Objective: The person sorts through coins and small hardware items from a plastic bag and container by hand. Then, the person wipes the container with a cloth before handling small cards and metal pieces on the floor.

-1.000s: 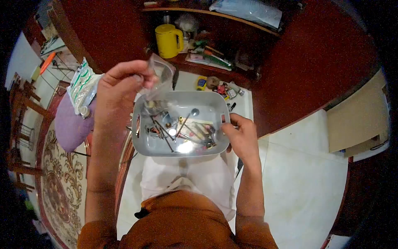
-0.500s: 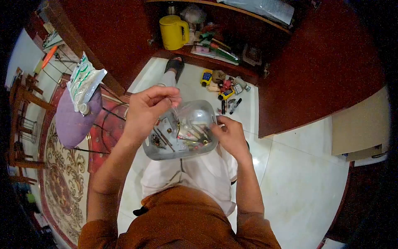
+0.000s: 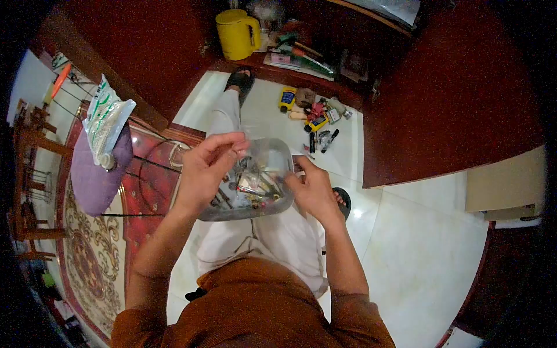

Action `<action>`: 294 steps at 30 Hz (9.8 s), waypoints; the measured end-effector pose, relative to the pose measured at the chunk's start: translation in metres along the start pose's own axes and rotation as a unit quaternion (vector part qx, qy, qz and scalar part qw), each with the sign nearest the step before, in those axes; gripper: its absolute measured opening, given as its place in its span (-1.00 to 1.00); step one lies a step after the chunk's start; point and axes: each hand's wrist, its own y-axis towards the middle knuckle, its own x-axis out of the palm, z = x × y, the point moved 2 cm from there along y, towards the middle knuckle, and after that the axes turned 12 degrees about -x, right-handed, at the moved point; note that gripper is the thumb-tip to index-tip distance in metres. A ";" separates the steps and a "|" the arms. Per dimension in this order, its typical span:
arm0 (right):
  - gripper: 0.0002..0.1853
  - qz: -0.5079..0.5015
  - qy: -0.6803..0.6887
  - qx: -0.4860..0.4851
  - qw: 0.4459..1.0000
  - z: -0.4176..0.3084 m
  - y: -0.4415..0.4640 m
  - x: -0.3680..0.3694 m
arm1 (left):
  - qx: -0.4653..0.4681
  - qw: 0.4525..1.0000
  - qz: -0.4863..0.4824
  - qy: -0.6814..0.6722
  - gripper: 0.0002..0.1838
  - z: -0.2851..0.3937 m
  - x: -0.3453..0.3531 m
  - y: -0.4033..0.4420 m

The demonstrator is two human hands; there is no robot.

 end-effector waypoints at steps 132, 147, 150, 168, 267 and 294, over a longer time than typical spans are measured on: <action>-0.78 0.135 -0.127 -0.174 0.967 -0.064 -0.001 -0.014 | 0.002 0.937 0.040 0.346 -0.85 -0.033 -0.030 -0.026; -0.85 -0.010 -0.173 -0.327 0.929 -0.061 -0.009 0.001 | 0.129 0.932 -0.088 0.326 -0.90 0.031 0.031 0.004; -0.82 0.013 -0.145 -0.327 0.934 -0.062 -0.007 -0.003 | 0.195 0.891 -0.073 0.405 -0.88 0.027 0.027 0.004; -0.76 0.110 -0.113 -0.322 0.934 -0.069 0.008 -0.008 | 0.070 0.790 -0.005 0.609 -0.70 -0.056 -0.029 -0.032; -0.87 -0.339 -0.355 -0.295 0.820 -0.032 0.012 0.057 | -0.162 0.986 -0.036 0.018 -0.86 -0.052 -0.034 -0.029; -0.84 -0.300 -0.302 -0.348 0.835 -0.040 0.017 0.050 | 0.013 0.848 -0.027 0.529 -0.89 -0.076 -0.008 -0.046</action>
